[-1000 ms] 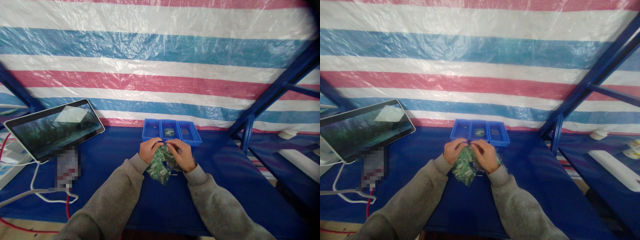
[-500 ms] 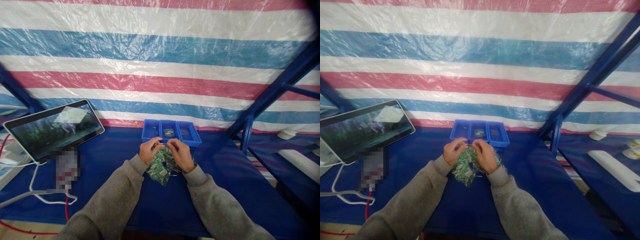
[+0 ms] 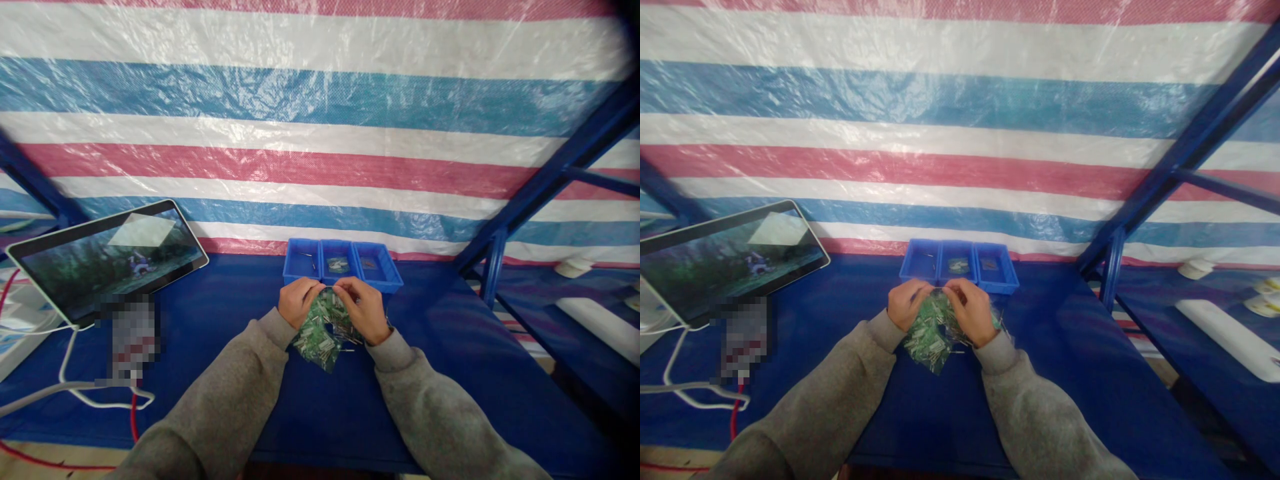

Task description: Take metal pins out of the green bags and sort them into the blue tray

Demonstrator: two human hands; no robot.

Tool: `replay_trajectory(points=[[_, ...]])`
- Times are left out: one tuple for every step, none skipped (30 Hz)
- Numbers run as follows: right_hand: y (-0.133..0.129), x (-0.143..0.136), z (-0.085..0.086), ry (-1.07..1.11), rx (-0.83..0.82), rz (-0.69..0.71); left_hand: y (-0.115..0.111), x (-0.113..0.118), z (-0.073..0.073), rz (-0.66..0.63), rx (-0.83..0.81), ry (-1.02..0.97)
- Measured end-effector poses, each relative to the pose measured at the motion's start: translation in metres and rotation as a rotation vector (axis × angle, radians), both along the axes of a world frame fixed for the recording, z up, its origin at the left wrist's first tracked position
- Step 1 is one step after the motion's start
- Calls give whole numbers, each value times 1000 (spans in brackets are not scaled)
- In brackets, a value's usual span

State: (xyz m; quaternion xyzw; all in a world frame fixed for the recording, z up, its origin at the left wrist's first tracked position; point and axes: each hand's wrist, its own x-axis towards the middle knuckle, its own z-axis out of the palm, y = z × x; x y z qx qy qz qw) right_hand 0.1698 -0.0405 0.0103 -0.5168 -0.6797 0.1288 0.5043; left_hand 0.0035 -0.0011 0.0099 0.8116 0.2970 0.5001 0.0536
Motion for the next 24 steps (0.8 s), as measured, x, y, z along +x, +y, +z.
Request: replay_trajectory(points=[[0, 0, 0, -11, 7, -3, 0, 0, 1, -11, 2, 0], [0, 1, 0, -22, 12, -4, 0, 0, 1, -25, 6, -4], [0, 1, 0, -32, 16, -5, 0, 0, 2, -39, 10, -12], [1, 2, 0, -42, 19, -6, -1, 1, 2, -54, 14, -22], [1, 2, 0, -50, 22, -6, -1, 1, 3, -70, 18, -36], [2, 2, -1, -56, 25, -4, -1, 1, 4, -85, 22, -49], [2, 3, -1, -59, 28, -1, -2, 1, 4, -99, 27, -63], [3, 3, -2, -58, 31, 0, -2, 2, 5, -112, 32, -76], [3, 3, -2, -54, 32, 0, -3, 2, 5, -123, 36, -87], [4, 3, -3, -48, 31, -6, -3, 2, 5, -128, 40, -97], [4, 3, -3, -41, 29, -16, -4, 2, 5, -128, 40, -106], [4, 3, -3, -34, 26, -29, -4, 2, 5, -121, 33, -116], [4, 4, -3, -27, 22, -45, -5, 2, 5, -109, 17, -126], [4, 4, -3, -21, 19, -59, -5, 2, 4, -95, -5, -134], [4, 4, -2, -16, 16, -71, -5, 1, 4, -82, -33, -139], [4, 4, -2, -11, 16, -79, -5, 1, 3, -73, -63, -136], [4, 5, -2, -6, 15, -84, -5, 0, 2, -67, -90, -126], [3, 5, -1, -3, 15, -85, -5, 0, 2, -64, -109, -109], [3, 4, -1, 0, 16, -84, -4, -1, 1, -60, -120, -87], [3, 4, -1, 2, 17, -83, -4, -1, 1, -54, -121, -65], [3, 4, -1, 4, 18, -82, -4, -1, 1, -45, -116, -43], [3, 4, -1, 6, 20, -83, -4, -1, 1, -35, -105, -23], [3, 4, -1, 7, 20, -83, -3, -1, 1, -21, -91, -7], [3, 4, 0, 9, 21, -85, -3, -1, 0, -2, -74, 3]])
